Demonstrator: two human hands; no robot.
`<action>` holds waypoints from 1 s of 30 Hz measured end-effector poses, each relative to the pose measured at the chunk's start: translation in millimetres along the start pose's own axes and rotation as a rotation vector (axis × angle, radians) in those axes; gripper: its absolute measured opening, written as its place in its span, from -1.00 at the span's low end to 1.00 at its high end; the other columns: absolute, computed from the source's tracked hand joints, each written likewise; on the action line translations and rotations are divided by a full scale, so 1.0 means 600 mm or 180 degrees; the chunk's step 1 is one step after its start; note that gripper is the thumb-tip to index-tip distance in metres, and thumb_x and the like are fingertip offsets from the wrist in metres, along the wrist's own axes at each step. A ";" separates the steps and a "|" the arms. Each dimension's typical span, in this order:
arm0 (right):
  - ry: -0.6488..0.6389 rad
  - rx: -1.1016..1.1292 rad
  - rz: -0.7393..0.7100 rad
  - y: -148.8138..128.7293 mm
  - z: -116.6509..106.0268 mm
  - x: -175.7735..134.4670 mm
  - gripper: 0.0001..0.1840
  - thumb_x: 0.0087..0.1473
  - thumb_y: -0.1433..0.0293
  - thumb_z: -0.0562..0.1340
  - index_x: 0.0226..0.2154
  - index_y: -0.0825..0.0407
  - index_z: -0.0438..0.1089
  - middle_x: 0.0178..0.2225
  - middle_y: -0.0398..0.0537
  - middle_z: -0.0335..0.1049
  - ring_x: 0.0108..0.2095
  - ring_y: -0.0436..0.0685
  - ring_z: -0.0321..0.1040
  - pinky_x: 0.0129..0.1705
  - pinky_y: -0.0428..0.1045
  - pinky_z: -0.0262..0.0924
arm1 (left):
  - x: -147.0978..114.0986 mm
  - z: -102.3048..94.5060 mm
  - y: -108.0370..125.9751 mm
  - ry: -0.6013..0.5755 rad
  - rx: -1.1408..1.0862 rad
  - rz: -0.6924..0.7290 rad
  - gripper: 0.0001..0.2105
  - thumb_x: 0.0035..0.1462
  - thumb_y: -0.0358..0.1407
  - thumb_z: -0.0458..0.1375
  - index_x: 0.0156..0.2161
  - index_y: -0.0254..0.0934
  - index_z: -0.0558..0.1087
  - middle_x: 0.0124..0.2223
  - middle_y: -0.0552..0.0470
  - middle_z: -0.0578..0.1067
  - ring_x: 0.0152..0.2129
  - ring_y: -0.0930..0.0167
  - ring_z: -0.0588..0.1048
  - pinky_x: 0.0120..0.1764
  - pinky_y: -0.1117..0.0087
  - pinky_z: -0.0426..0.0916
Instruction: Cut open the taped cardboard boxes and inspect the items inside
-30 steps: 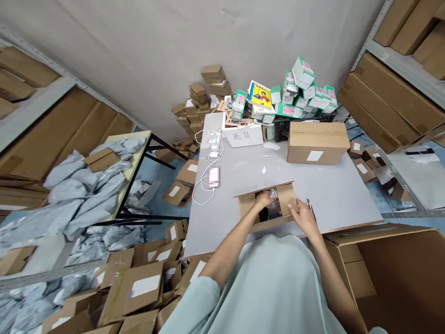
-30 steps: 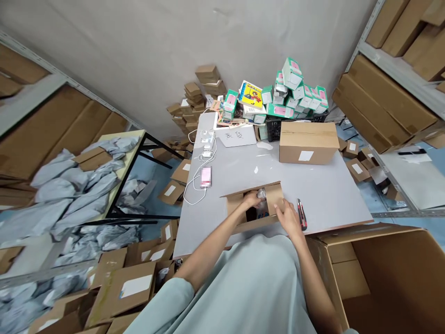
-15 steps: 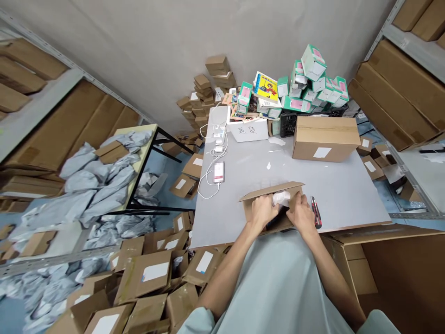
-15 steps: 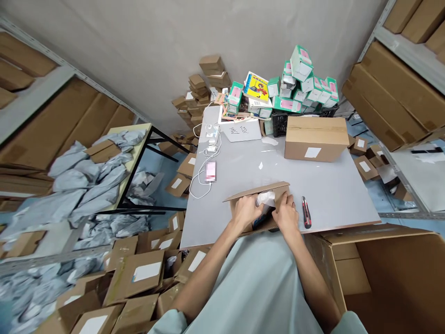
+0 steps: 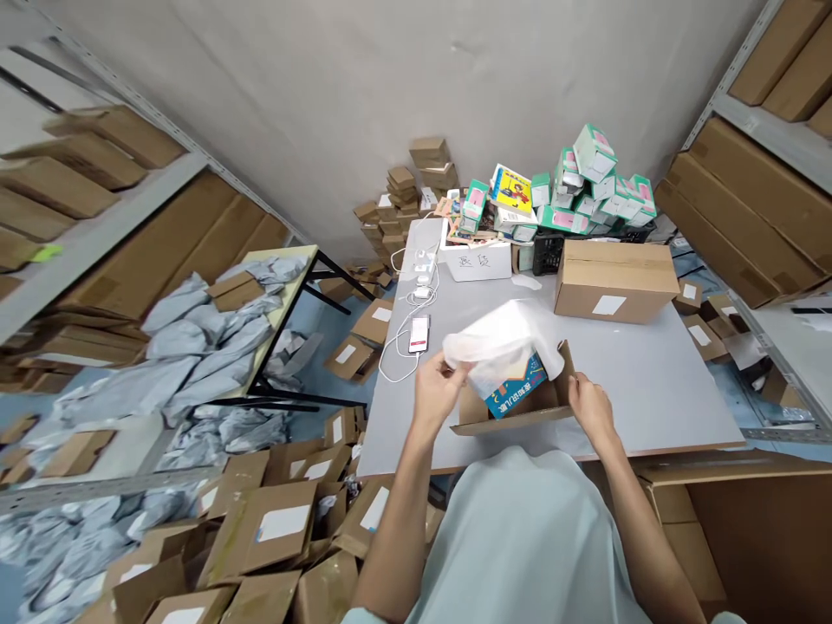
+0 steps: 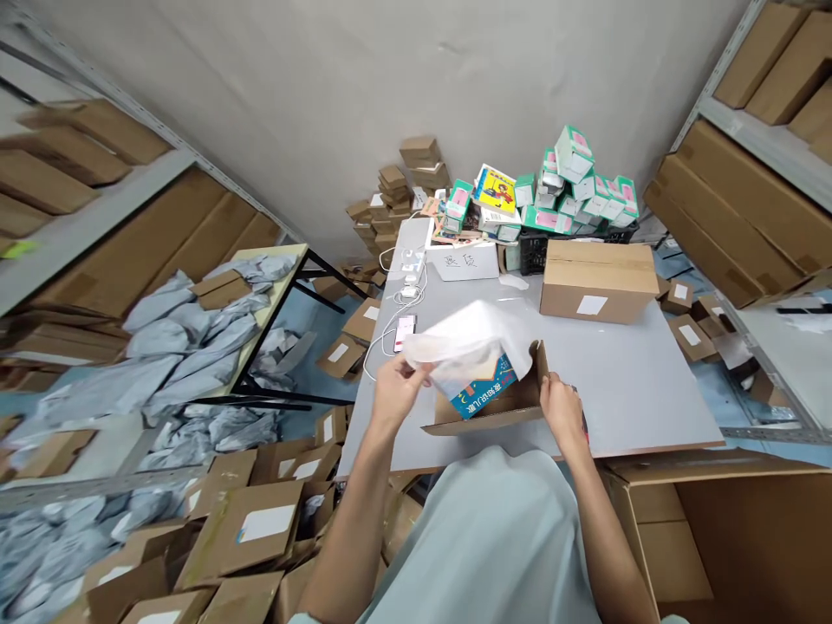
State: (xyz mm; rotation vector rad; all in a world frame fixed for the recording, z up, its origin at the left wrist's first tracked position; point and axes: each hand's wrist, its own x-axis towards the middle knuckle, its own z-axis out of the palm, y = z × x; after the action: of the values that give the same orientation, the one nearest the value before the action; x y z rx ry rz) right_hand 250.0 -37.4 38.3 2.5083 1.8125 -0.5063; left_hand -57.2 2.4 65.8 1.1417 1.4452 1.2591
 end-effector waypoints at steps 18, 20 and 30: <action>0.0171 0.5329 -0.0397 -0.140 -0.028 -0.100 -0.43 0.12 -0.14 0.51 -0.12 -0.01 0.61 -0.18 0.04 0.72 -0.12 0.32 0.66 -0.10 0.18 0.64 | -0.138 0.054 -0.008 -0.0001 -0.2918 -0.1344 -0.47 0.22 -0.14 0.50 0.26 -0.15 0.60 0.25 -0.14 0.69 0.21 0.12 0.66 0.14 0.12 0.68; 0.0088 0.5302 -0.0399 -0.130 -0.043 -0.101 -0.44 0.10 -0.13 0.52 -0.14 -0.01 0.63 -0.17 0.05 0.73 -0.09 0.33 0.67 -0.05 0.19 0.63 | -0.136 0.043 -0.006 0.0241 -0.2875 -0.1301 -0.42 0.26 -0.16 0.48 0.34 -0.11 0.54 0.28 -0.12 0.67 0.25 0.10 0.64 0.15 0.09 0.69; 0.1476 0.5439 -0.0214 -0.054 -0.116 -0.066 -0.38 0.15 -0.04 0.51 0.10 0.01 0.61 0.07 0.08 0.71 0.13 0.27 0.63 0.20 0.17 0.51 | -0.097 -0.036 -0.046 0.1473 -0.1703 -0.0479 -0.68 0.14 -0.17 0.45 -0.02 -0.17 0.62 -0.01 -0.04 0.71 -0.03 0.25 0.67 -0.14 0.35 0.66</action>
State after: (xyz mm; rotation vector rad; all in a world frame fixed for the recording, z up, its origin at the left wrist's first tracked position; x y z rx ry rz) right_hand 227.0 -49.7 120.7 3.5667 1.8325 -2.5315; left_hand -69.9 -60.2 43.4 0.3911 1.3550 1.7360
